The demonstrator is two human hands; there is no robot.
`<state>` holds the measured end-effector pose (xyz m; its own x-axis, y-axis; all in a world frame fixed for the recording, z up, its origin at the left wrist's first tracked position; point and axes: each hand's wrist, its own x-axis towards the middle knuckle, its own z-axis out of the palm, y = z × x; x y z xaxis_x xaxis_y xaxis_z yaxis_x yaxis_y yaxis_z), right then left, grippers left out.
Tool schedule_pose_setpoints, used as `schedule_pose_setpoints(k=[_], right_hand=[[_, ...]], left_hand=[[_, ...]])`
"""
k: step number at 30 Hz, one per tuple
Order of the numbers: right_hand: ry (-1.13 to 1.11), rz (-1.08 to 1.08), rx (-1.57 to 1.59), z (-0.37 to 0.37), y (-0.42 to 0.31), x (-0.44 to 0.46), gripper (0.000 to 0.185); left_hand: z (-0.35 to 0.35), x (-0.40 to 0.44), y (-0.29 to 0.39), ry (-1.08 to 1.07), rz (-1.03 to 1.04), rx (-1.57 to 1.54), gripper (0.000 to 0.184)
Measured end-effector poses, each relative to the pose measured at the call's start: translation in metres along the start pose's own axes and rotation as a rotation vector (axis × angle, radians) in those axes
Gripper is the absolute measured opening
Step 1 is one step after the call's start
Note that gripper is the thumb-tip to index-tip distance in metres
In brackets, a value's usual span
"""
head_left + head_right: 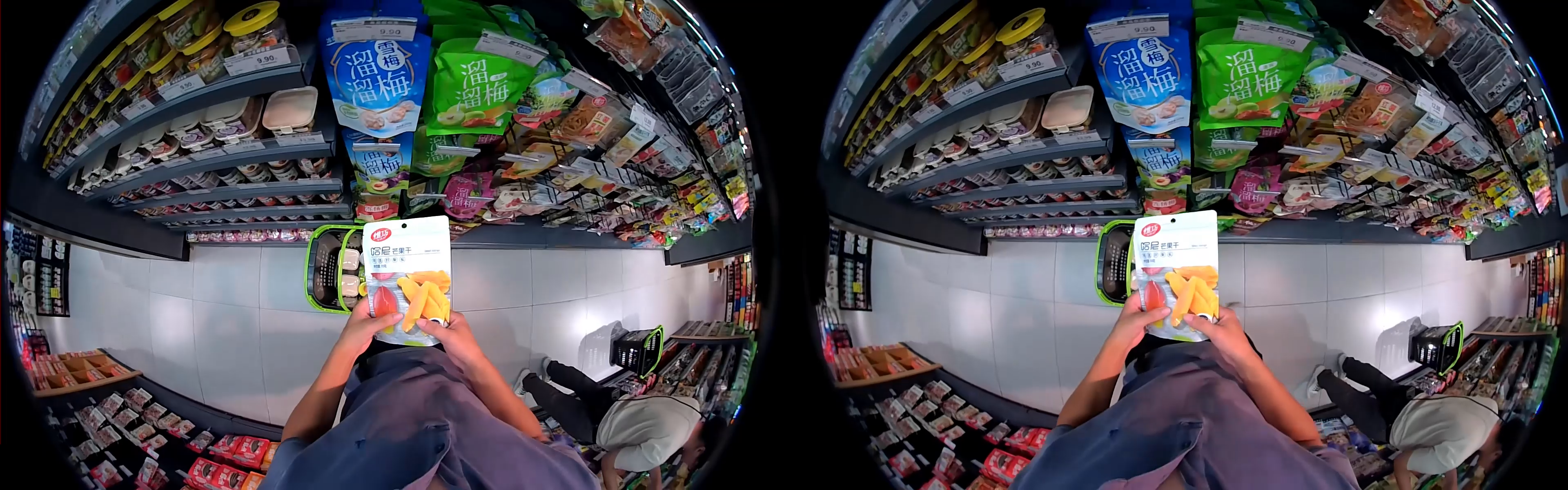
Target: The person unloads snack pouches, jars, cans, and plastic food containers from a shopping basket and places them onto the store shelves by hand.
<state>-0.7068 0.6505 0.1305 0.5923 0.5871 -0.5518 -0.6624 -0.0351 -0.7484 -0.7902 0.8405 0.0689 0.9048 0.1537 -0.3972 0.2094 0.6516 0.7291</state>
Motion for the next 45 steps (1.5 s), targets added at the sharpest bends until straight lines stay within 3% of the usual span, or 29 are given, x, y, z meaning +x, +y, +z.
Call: schedule_pose_setpoints(k=[11, 16, 18, 20, 22, 24, 25, 26, 30, 31, 32, 36, 38, 40, 42, 43, 45], right_hand=[[-0.002, -0.031, 0.038, -0.092, -0.036, -0.026, 0.043], [0.01, -0.022, -0.008, -0.172, -0.062, -0.039, 0.04], [0.056, -0.095, -0.039, -0.211, -0.061, -0.038, 0.039], [0.09, -0.123, -0.165, -0.252, -0.071, -0.043, 0.039], [0.133, -0.142, -0.29, -0.283, -0.075, -0.047, 0.039], [0.214, -0.298, -0.38, -0.31, -0.079, -0.051, 0.043], [0.224, -0.301, -0.375, -0.333, -0.086, -0.058, 0.043], [0.285, -0.484, -0.541, -0.34, -0.089, -0.06, 0.046], [0.38, -0.954, -0.986, -0.357, -0.121, -0.078, 0.06], [0.323, -0.914, -0.937, -0.363, -0.123, -0.081, 0.066], [0.32, -0.897, -0.932, -0.369, -0.126, -0.084, 0.066], [0.305, -0.95, -0.861, -0.398, -0.146, -0.078, 0.056], [0.605, -0.9, -0.796, -0.415, -0.149, -0.072, 0.052], [0.662, -0.862, -0.795, -0.434, -0.155, -0.068, 0.047], [0.543, -0.667, -0.373, -0.454, -0.155, -0.061, 0.039], [0.56, -0.674, -0.372, -0.463, -0.161, -0.062, 0.039], [0.439, -0.411, 0.008, -0.482, -0.177, -0.068, 0.031]], left_hand=[[0.085, 0.042, -0.034, -0.052, -0.021, 0.182, 0.046], [0.167, 0.068, -0.062, -0.037, -0.013, 0.254, 0.044], [0.207, 0.079, -0.078, 0.056, 0.078, 0.279, 0.047], [0.227, 0.097, -0.11, 0.024, 0.173, 0.392, 0.052], [0.267, 0.103, -0.122, 0.373, 0.551, 1.038, 0.063], [0.297, 0.111, -0.135, 0.331, 0.486, 1.115, 0.072], [0.328, 0.119, -0.148, 0.161, 0.442, 0.957, 0.07], [0.345, 0.121, -0.154, 0.005, 0.393, 0.793, 0.069], [0.389, 0.134, -0.155, -0.157, 0.578, 0.806, 0.062], [0.404, 0.133, -0.153, -0.137, 0.377, 0.46, 0.053], [0.403, 0.136, -0.154, -0.084, 0.206, 0.324, 0.042], [0.411, 0.157, -0.152, 0.073, 0.069, 0.141, 0.041], [0.416, 0.169, -0.155, 0.043, 0.013, 0.12, 0.044], [0.426, 0.182, -0.16, 0.003, -0.035, 0.109, 0.045], [0.441, 0.199, -0.167, -0.042, -0.078, 0.1, 0.047], [0.45, 0.208, -0.171, -0.071, -0.088, 0.12, 0.048], [0.469, 0.23, -0.177, -0.116, -0.122, 0.147, 0.046]])
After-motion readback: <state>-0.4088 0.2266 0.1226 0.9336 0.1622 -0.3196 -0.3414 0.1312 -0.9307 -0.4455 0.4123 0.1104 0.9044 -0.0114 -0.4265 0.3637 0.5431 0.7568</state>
